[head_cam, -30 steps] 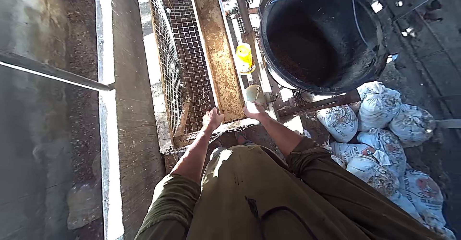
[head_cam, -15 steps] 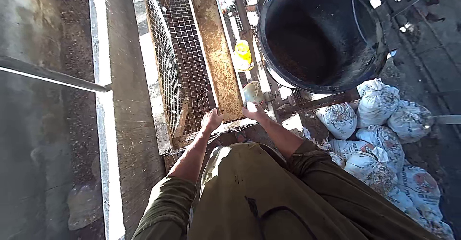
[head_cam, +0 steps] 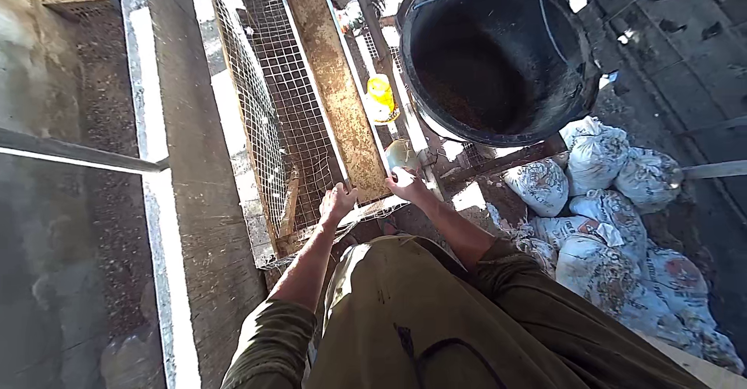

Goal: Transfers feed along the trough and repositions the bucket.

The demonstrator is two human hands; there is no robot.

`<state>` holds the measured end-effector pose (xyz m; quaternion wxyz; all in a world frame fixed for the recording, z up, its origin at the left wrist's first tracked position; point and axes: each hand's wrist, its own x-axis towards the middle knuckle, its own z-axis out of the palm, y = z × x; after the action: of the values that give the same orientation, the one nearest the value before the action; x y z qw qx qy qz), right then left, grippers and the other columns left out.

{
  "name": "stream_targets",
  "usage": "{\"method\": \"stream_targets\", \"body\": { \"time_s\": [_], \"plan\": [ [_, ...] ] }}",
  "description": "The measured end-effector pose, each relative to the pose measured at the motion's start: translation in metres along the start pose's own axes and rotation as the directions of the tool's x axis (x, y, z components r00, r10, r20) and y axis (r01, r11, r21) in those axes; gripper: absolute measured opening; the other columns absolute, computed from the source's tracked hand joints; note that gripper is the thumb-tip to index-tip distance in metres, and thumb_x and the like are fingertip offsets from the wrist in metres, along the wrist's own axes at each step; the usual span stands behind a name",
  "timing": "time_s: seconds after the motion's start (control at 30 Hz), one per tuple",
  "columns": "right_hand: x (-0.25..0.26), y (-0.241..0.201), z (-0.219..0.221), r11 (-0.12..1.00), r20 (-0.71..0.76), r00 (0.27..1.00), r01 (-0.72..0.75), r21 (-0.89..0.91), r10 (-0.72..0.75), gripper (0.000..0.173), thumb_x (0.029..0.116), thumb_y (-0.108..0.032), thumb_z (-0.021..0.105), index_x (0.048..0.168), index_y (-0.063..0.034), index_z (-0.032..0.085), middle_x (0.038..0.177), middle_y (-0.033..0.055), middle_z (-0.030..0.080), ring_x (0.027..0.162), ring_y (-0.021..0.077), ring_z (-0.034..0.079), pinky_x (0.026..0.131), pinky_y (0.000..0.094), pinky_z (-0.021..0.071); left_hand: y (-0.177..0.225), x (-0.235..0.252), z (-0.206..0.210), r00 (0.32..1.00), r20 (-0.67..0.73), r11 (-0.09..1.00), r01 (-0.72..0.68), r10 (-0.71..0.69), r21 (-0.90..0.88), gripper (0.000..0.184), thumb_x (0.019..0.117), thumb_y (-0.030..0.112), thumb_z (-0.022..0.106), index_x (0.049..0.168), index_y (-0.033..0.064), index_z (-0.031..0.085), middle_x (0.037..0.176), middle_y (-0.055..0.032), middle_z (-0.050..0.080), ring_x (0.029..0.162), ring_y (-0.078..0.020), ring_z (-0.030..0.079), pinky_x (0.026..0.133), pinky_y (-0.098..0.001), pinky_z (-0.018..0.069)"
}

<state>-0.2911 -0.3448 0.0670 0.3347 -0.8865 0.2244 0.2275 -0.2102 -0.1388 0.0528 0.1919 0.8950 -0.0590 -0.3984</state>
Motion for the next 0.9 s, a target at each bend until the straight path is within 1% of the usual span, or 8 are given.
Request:
{"method": "stream_targets", "body": {
  "time_s": [0.13, 0.3, 0.43, 0.57, 0.7, 0.77, 0.83, 0.9],
  "plan": [
    [-0.021, -0.004, -0.008, 0.999, -0.064, 0.998, -0.019, 0.032, 0.021, 0.041, 0.1034, -0.036, 0.051, 0.127, -0.0068, 0.067, 0.131, 0.0157, 0.066, 0.127, 0.0287, 0.060, 0.109, 0.0493, 0.0462, -0.003, -0.002, -0.002, 1.000, -0.010, 1.000, 0.011, -0.011, -0.014, 0.056, 0.1002, 0.051, 0.056, 0.142, 0.0130, 0.055, 0.127, -0.0196, 0.067, 0.121, -0.0380, 0.063, 0.098, -0.0619, 0.0495],
    [-0.067, 0.016, -0.023, 0.981, -0.190, 0.979, -0.035, 0.190, 0.072, 0.038, 0.1022, -0.025, 0.056, 0.130, -0.0007, 0.065, 0.129, 0.0195, 0.065, 0.120, 0.0290, 0.063, 0.107, 0.0421, 0.0485, -0.003, -0.002, -0.007, 0.999, -0.050, 1.000, -0.009, 0.008, -0.010, 0.067, 0.0984, 0.052, 0.060, 0.153, 0.0158, 0.043, 0.125, -0.0224, 0.067, 0.118, -0.0425, 0.064, 0.095, -0.0646, 0.0506],
    [-0.126, 0.045, -0.045, 0.932, -0.175, 0.941, -0.236, 0.277, 0.290, 0.032, 0.1018, -0.012, 0.055, 0.130, 0.0003, 0.063, 0.131, 0.0210, 0.063, 0.121, 0.0317, 0.062, 0.107, 0.0461, 0.0481, 0.003, -0.007, -0.021, 0.967, -0.215, 0.988, -0.149, 0.136, -0.045, 0.068, 0.1016, 0.045, 0.059, 0.155, 0.0077, 0.039, 0.125, -0.0236, 0.066, 0.114, -0.0403, 0.065, 0.097, -0.0617, 0.0504],
    [-0.182, 0.112, -0.021, 0.852, -0.094, 0.896, -0.375, 0.366, 0.435, 0.029, 0.1065, -0.018, 0.053, 0.127, -0.0048, 0.068, 0.122, 0.0171, 0.070, 0.112, 0.0294, 0.068, 0.104, 0.0492, 0.0506, 0.023, -0.010, -0.038, 0.828, -0.456, 0.895, -0.426, 0.325, -0.135, 0.057, 0.1026, 0.029, 0.060, 0.146, -0.0043, 0.045, 0.123, -0.0268, 0.065, 0.112, -0.0382, 0.065, 0.101, -0.0549, 0.0495],
    [-0.244, 0.187, 0.065, 0.655, 0.043, 0.756, -0.592, 0.470, 0.653, 0.040, 0.1098, -0.019, 0.044, 0.145, -0.0061, 0.057, 0.141, 0.0224, 0.061, 0.130, 0.0371, 0.059, 0.112, 0.0557, 0.0428, 0.078, -0.015, -0.062, 0.593, -0.588, 0.672, -0.733, 0.550, -0.110, 0.050, 0.1019, 0.018, 0.057, 0.139, -0.0134, 0.046, 0.112, -0.0300, 0.066, 0.098, -0.0339, 0.068, 0.087, -0.0469, 0.0555],
    [-0.279, 0.213, 0.120, 0.514, 0.140, 0.667, -0.674, 0.530, 0.732, 0.046, 0.1093, -0.025, 0.047, 0.150, -0.0040, 0.050, 0.147, 0.0237, 0.055, 0.139, 0.0377, 0.051, 0.117, 0.0562, 0.0383, 0.118, -0.026, -0.078, 0.581, -0.528, 0.624, -0.773, 0.620, -0.118, 0.049, 0.1047, 0.021, 0.052, 0.142, -0.0104, 0.046, 0.119, -0.0295, 0.065, 0.107, -0.0346, 0.066, 0.091, -0.0486, 0.0537],
    [-0.312, 0.221, 0.170, 0.266, 0.225, 0.541, -0.681, 0.682, 0.810, 0.045, 0.1073, -0.027, 0.055, 0.144, -0.0010, 0.055, 0.143, 0.0264, 0.057, 0.135, 0.0410, 0.053, 0.110, 0.0608, 0.0424, 0.162, -0.033, -0.090, 0.544, -0.458, 0.570, -0.816, 0.703, -0.095, 0.045, 0.1069, 0.022, 0.047, 0.140, -0.0095, 0.048, 0.126, -0.0290, 0.062, 0.115, -0.0341, 0.063, 0.098, -0.0489, 0.0514],
    [-0.341, 0.219, 0.208, 0.025, 0.331, 0.417, -0.652, 0.757, 0.847, 0.044, 0.1074, -0.027, 0.056, 0.141, 0.0006, 0.056, 0.140, 0.0289, 0.057, 0.131, 0.0451, 0.055, 0.105, 0.0648, 0.0439, 0.209, -0.033, -0.087, 0.434, -0.452, 0.453, -0.889, 0.779, -0.074, 0.041, 0.1076, 0.024, 0.047, 0.132, -0.0087, 0.054, 0.119, -0.0253, 0.064, 0.105, -0.0262, 0.065, 0.093, -0.0428, 0.0530]
  ]
}}
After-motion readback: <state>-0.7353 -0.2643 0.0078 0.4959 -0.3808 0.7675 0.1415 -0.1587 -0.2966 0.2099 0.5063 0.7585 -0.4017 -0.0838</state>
